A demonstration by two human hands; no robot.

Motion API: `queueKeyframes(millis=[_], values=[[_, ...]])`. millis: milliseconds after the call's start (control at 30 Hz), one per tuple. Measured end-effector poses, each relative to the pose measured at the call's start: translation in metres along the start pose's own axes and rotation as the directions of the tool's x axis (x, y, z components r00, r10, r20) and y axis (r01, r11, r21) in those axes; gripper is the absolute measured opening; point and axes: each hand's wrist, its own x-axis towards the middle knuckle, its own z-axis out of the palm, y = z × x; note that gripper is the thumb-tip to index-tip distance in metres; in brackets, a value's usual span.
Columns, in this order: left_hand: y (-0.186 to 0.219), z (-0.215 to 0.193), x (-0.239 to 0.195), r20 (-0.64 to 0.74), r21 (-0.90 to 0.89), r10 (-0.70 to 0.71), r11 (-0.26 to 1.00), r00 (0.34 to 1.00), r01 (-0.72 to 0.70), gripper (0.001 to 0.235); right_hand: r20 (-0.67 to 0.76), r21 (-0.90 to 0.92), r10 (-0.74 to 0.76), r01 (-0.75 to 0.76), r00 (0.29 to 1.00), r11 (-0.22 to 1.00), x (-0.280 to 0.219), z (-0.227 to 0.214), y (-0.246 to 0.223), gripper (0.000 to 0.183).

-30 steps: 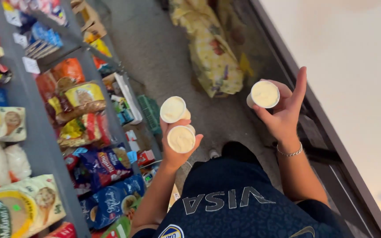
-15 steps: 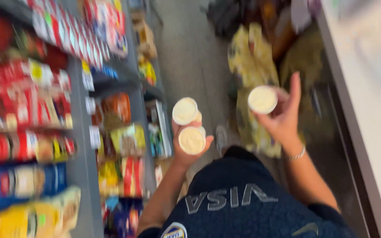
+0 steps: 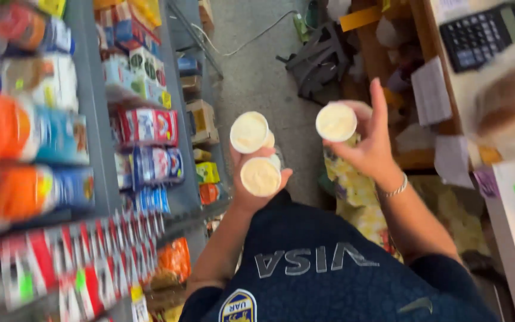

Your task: Filling small plastic containers with a creamy substance from a large tub using a spoon, weighing them on a digital scale, and organizing them on a table.

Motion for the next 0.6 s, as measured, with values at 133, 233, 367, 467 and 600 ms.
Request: queueKeyframes(millis=[133, 233, 367, 467, 600], values=[[-0.078, 0.021, 0.101, 0.001, -0.040, -0.006, 0.999, 1.000, 0.006, 0.049, -0.054, -0.033, -0.073, 0.072, 0.996, 0.997, 0.119, 0.007, 0.049, 0.133], [-0.127, 0.034, 0.180, 0.040, -0.085, -0.005, 0.996, 0.999, 0.008, 0.051, -0.123, -0.099, -0.093, 0.081, 0.988, 0.992, 0.194, 0.006, 0.081, 0.128], [-0.192, 0.054, 0.276, 0.062, -0.121, -0.045, 0.991, 0.997, 0.052, 0.048, -0.157, -0.170, -0.050, 0.023, 0.986, 0.985, 0.278, -0.007, 0.131, 0.127], [-0.255, 0.078, 0.352, 0.045, -0.125, -0.012, 0.992, 0.999, 0.017, 0.047, -0.166, -0.196, -0.032, -0.001, 0.986, 0.981, 0.347, -0.030, 0.193, 0.128], [-0.346, 0.113, 0.430, 0.036, -0.112, 0.040, 0.993, 0.999, -0.035, 0.048, -0.180, -0.203, -0.012, -0.025, 0.984, 0.979, 0.443, -0.049, 0.260, 0.126]])
